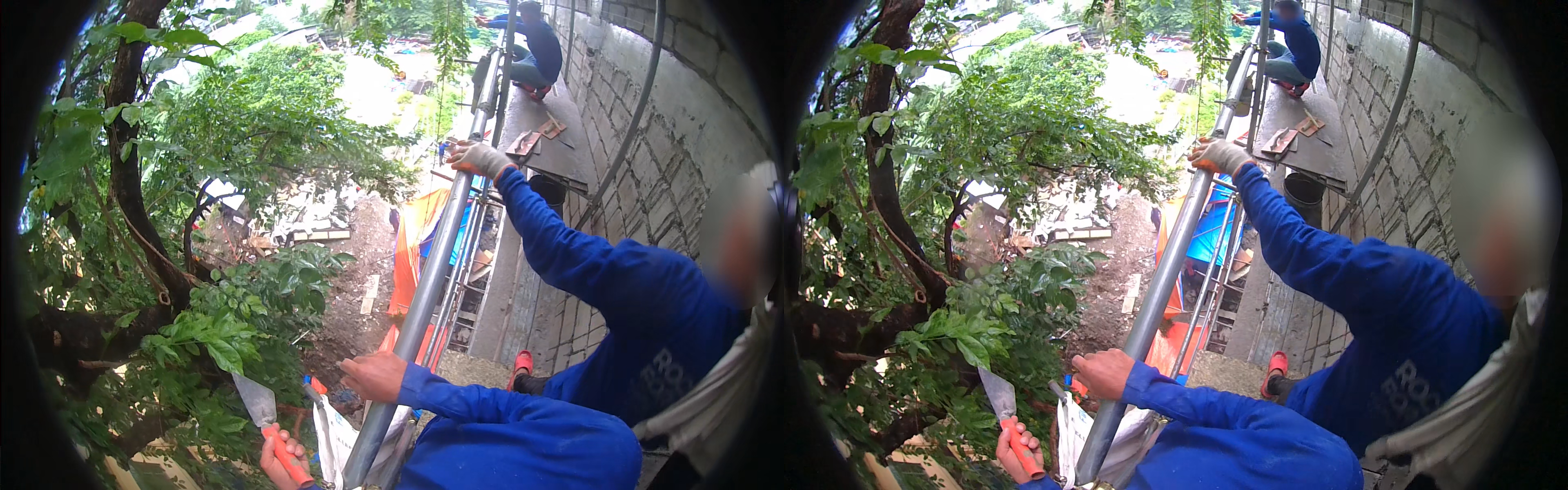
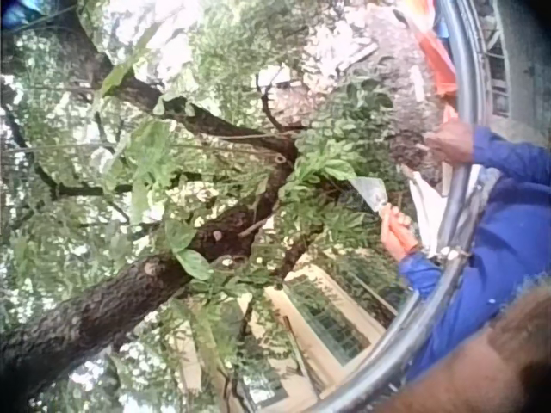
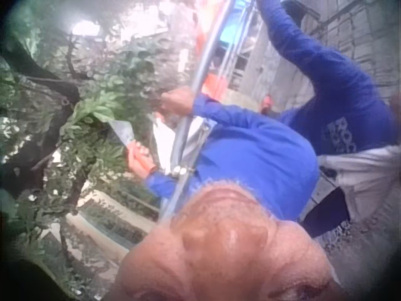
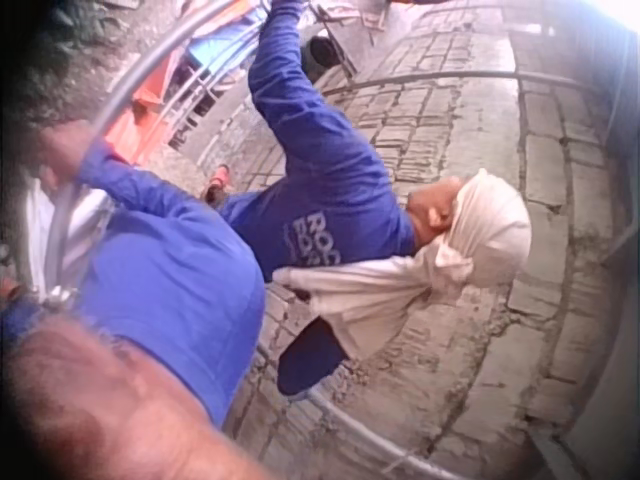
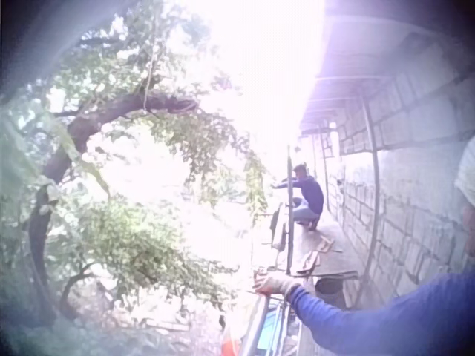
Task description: The person applies mortar to a brick wall using a trowel and hawk while standing on scaffolding. They scoop mortar from a bucket, spread it onto the wall surface, and smooth it with the trowel. Another worker is visible nearby performing similar tasks.
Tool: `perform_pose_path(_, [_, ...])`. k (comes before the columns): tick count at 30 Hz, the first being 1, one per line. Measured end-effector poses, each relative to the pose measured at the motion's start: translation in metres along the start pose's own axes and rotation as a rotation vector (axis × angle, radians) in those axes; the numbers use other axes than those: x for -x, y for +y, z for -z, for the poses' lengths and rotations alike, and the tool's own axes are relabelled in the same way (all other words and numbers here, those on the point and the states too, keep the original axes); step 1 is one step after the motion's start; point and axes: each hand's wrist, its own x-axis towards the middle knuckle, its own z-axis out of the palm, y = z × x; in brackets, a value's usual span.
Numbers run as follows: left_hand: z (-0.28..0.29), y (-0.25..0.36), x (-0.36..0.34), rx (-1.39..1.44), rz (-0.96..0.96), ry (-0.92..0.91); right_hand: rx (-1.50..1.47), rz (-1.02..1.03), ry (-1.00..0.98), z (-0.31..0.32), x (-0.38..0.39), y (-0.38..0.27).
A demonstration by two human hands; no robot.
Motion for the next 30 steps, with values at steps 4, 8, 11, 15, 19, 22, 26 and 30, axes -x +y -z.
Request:
perform_pose_path(4, [0.001, -0.002, -0.001, 0.023, 0.017, -0.029, 0.002, -0.013, -0.005, 0.002, 0.002, -0.001])
perform_pose_path(8, [-0.006, -0.005, 0.0, 0.012, 0.02, -0.028, 0.01, 0.004, 0.014, 0.0, 0.004, 0.001])
perform_pose_path(11, [-0.005, -0.006, -0.001, 0.009, 0.021, -0.024, 0.023, 0.015, -0.001, -0.002, 0.003, 0.001])
perform_pose_path(15, [-0.004, -0.006, 0.0, -0.009, 0.013, -0.014, 0.037, -0.042, -0.055, 0.004, 0.001, -0.005])
perform_pose_path(19, [-0.001, -0.007, -0.003, 0.027, 0.018, -0.03, 0.046, -0.048, -0.052, 0.001, 0.002, -0.002])
perform_pose_path(22, [0.001, -0.008, -0.003, 0.025, -0.001, -0.031, 0.053, -0.038, -0.05, 0.001, 0.001, -0.002])
perform_pose_path(26, [0.002, -0.009, -0.003, 0.021, -0.01, -0.034, 0.044, -0.026, -0.042, 0.003, 0.0, -0.002])
perform_pose_path(30, [0.003, -0.009, -0.004, 0.018, -0.006, -0.039, 0.037, -0.013, -0.026, 0.0, 0.001, -0.001])
